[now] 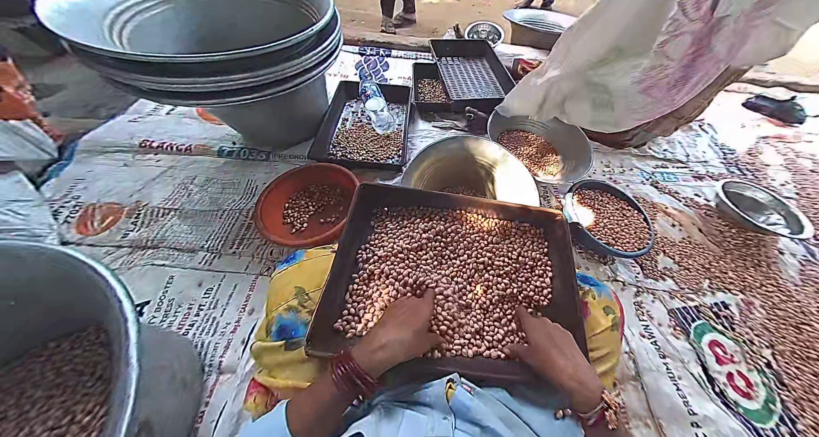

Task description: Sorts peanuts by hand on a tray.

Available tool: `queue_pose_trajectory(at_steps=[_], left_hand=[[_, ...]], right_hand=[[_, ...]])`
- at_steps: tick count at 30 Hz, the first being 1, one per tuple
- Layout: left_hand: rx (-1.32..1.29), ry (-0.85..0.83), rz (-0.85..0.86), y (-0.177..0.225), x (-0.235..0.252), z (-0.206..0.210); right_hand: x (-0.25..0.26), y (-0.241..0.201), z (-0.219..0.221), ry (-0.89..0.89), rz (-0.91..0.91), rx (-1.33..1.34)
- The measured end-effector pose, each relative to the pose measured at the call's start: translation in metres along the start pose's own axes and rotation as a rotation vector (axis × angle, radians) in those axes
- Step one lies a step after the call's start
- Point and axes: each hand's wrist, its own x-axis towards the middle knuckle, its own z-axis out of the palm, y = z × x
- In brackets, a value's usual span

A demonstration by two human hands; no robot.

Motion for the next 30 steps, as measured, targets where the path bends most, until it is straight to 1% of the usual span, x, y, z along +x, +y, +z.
queue_pose_trajectory(at_steps=[5,9,11,12,14,16,18,19,20,21,22,24,27,30], left_hand=[[-0.176,-0.035,0.123,0.028,0.02,0.011],[-0.344,-0.074,0.234,0.04,0.03,0.016],[-0.524,-0.062,0.304,0.039,0.033,0.016],[-0.627,-0.028,0.348,0.037,0.033,0.014],[-0.81,0.097,0.431,0.032,0.032,0.008],[-0.877,0.256,0.483,0.02,0.03,-0.002],[-0.77,0.495,0.467,0.003,0.028,-0.01],[-0.678,0.613,0.447,-0.007,0.027,-0.013],[-0.581,0.699,0.42,-0.015,0.024,-0.016],[-0.497,0.75,0.404,-0.021,0.021,-0.016],[-0.425,0.776,0.403,-0.024,0.019,-0.015],[-0.301,0.78,0.436,-0.025,0.017,-0.006],[-0.142,0.724,0.475,-0.015,0.02,0.008],[-0.057,0.717,0.485,-0.008,0.022,0.013]], right_hand=[[-0.001,-0.014,0.006,0.028,-0.053,-0.05],[0.001,-0.019,0.003,0.042,-0.057,-0.06],[0.005,-0.017,0.002,0.078,-0.105,0.055],[0.008,-0.015,0.002,0.126,-0.161,0.166],[0.014,-0.007,0.005,0.303,-0.342,0.452],[0.019,0.0,0.006,0.479,-0.524,0.688],[0.019,0.006,0.002,0.609,-0.584,0.885],[0.019,0.011,0.0,0.673,-0.588,0.925],[0.018,0.017,-0.001,0.741,-0.579,0.912],[0.017,0.022,-0.002,0.794,-0.555,0.863],[0.015,0.026,-0.001,0.826,-0.523,0.805],[0.013,0.03,0.005,0.831,-0.496,0.681],[0.012,0.025,0.019,0.801,-0.511,0.51],[0.008,0.018,0.027,0.747,-0.513,0.46]])
